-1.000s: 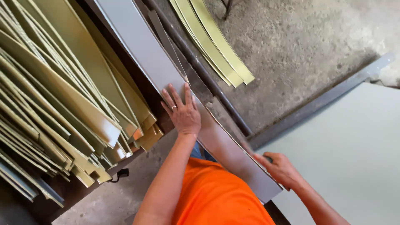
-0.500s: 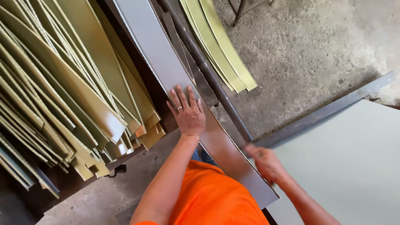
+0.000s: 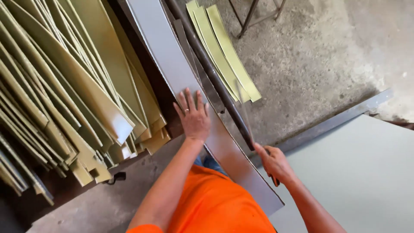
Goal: Trim the edges of long material strips using a handheld trimming tool.
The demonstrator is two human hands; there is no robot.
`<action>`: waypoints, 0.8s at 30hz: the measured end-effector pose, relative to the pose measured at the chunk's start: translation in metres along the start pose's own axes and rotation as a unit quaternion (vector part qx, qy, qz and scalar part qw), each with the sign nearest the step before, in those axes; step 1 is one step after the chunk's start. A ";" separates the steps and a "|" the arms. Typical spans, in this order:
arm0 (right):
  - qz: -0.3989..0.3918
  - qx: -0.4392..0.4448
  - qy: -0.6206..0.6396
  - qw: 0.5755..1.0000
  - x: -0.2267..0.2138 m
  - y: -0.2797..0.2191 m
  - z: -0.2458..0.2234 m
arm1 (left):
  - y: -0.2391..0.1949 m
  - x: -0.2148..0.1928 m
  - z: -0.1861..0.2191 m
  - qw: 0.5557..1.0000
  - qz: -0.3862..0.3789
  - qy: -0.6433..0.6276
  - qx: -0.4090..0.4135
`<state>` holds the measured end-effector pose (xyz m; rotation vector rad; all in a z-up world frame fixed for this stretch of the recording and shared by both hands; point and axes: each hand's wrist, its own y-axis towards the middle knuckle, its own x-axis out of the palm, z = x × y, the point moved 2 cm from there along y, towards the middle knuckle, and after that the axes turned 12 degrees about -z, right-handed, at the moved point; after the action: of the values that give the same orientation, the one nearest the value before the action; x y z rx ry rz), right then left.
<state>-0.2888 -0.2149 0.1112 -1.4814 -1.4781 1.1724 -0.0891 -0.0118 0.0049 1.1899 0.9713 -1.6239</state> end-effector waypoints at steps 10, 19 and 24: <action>0.046 -0.077 0.005 0.996 0.021 0.057 -0.004 | 0.068 -0.004 -0.022 1.000 0.005 -0.013 0.002; -0.061 -0.215 0.314 0.923 0.010 0.106 0.010 | 0.075 -0.013 -0.015 1.000 0.000 -0.006 -0.007; -0.058 -0.090 0.063 0.992 -0.005 0.064 -0.044 | 0.071 -0.006 -0.020 1.000 -0.010 -0.003 -0.009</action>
<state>-0.2258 -0.2204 0.0657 -1.5361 -1.5938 0.8784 -0.0149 -0.0141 -0.0002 1.1648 0.9951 -1.6301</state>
